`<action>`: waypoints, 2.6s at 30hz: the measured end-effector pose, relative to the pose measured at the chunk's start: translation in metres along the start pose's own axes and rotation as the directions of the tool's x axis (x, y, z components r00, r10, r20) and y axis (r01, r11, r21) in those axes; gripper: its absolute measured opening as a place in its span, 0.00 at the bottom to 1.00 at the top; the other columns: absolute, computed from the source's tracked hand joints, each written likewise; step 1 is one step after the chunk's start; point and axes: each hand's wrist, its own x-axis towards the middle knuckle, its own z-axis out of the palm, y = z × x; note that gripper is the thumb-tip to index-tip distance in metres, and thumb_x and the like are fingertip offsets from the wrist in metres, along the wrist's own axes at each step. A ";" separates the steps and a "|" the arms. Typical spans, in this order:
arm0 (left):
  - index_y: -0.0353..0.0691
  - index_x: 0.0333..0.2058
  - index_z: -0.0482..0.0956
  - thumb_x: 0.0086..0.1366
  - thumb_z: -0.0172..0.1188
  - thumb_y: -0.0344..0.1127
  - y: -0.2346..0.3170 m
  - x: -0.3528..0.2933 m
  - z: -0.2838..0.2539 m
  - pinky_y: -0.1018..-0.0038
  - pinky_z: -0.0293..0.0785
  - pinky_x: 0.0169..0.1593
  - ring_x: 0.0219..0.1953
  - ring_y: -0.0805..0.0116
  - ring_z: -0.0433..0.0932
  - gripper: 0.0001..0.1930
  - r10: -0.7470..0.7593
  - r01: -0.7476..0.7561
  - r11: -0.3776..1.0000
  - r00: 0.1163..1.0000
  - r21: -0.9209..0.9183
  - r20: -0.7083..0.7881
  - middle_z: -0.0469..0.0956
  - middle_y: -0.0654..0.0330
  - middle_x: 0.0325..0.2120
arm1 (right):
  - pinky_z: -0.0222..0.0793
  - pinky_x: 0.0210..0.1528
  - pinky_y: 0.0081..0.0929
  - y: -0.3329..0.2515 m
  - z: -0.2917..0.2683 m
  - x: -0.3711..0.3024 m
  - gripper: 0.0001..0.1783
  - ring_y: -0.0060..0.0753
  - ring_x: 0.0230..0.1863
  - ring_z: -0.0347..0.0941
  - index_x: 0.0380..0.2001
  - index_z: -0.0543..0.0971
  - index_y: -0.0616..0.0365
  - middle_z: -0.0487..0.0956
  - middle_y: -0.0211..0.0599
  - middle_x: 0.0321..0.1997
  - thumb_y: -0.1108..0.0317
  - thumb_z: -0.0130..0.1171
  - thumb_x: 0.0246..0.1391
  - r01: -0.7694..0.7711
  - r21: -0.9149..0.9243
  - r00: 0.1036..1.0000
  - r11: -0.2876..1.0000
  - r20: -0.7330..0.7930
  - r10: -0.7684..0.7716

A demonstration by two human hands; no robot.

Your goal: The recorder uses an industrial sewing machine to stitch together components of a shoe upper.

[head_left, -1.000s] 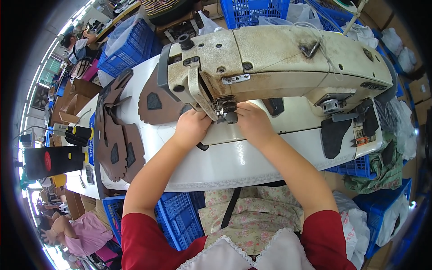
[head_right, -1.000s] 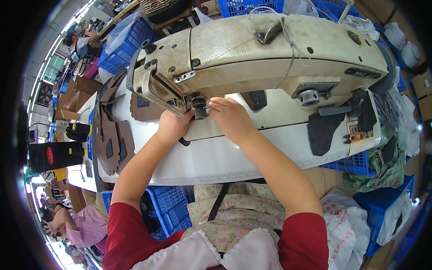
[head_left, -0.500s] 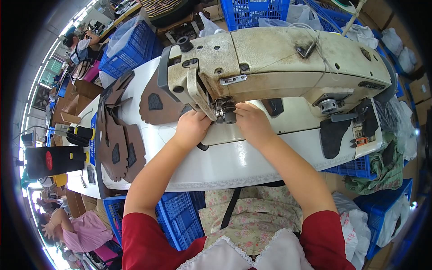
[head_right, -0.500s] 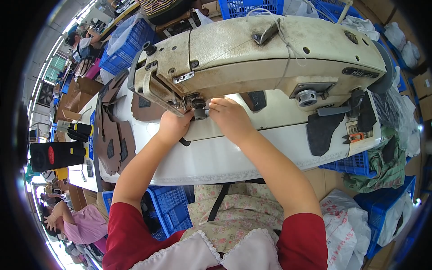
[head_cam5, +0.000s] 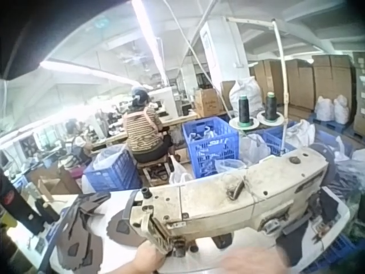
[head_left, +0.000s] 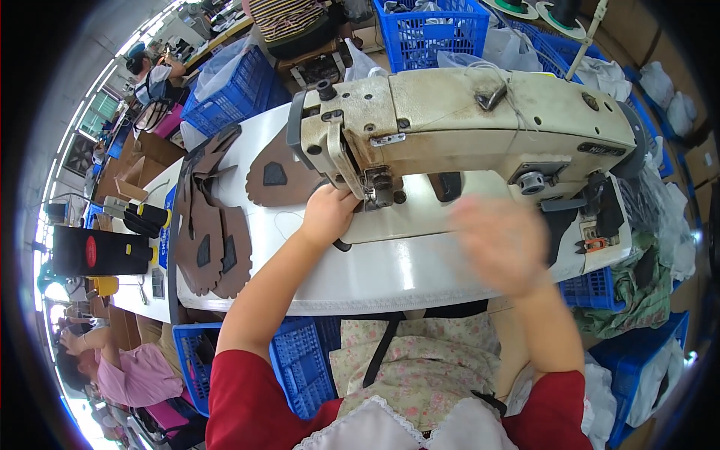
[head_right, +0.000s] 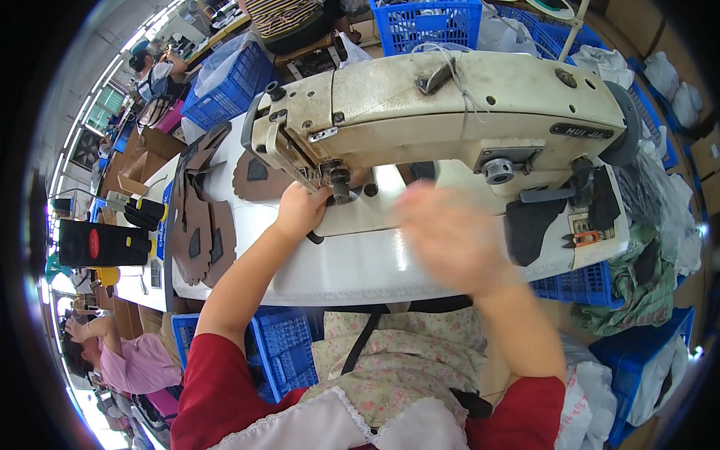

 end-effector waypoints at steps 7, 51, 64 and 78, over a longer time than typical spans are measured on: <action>0.40 0.39 0.82 0.49 0.59 0.23 0.004 0.004 0.007 0.58 0.76 0.43 0.41 0.51 0.77 0.16 -0.052 0.052 0.997 0.999 -0.048 0.018 0.79 0.57 0.38 | 0.58 0.68 0.35 0.202 -0.156 -0.088 0.32 0.46 0.66 0.69 0.63 0.70 0.67 0.71 0.50 0.67 0.49 0.49 0.70 -0.863 0.001 0.424 0.505 -0.542 0.726; 0.41 0.43 0.82 0.65 0.52 0.34 0.001 0.027 -0.027 0.61 0.79 0.46 0.47 0.53 0.81 0.13 -0.247 0.121 0.960 0.795 0.254 0.554 0.82 0.49 0.41 | 0.72 0.46 0.35 0.107 -0.175 -0.167 0.09 0.46 0.40 0.77 0.33 0.84 0.59 0.78 0.41 0.35 0.76 0.63 0.45 -0.573 -0.341 0.592 0.745 0.456 0.664; 0.42 0.41 0.85 0.61 0.57 0.33 -0.004 0.026 0.000 0.68 0.82 0.37 0.43 0.60 0.82 0.12 -0.407 0.168 0.874 0.767 0.456 0.497 0.83 0.56 0.39 | 0.77 0.44 0.39 -0.051 -0.016 -0.059 0.07 0.34 0.37 0.78 0.43 0.77 0.54 0.80 0.35 0.35 0.69 0.55 0.63 -0.253 0.457 0.205 -0.853 0.887 0.415; 0.35 0.52 0.78 0.59 0.60 0.46 0.004 0.012 0.018 0.68 0.73 0.46 0.56 0.61 0.75 0.26 -0.366 0.263 0.901 0.887 0.345 0.281 0.75 0.50 0.59 | 0.69 0.51 0.31 -0.129 0.164 0.061 0.32 0.43 0.56 0.66 0.71 0.52 0.68 0.56 0.59 0.68 0.63 0.46 0.71 -0.484 0.400 0.836 0.779 -0.053 0.546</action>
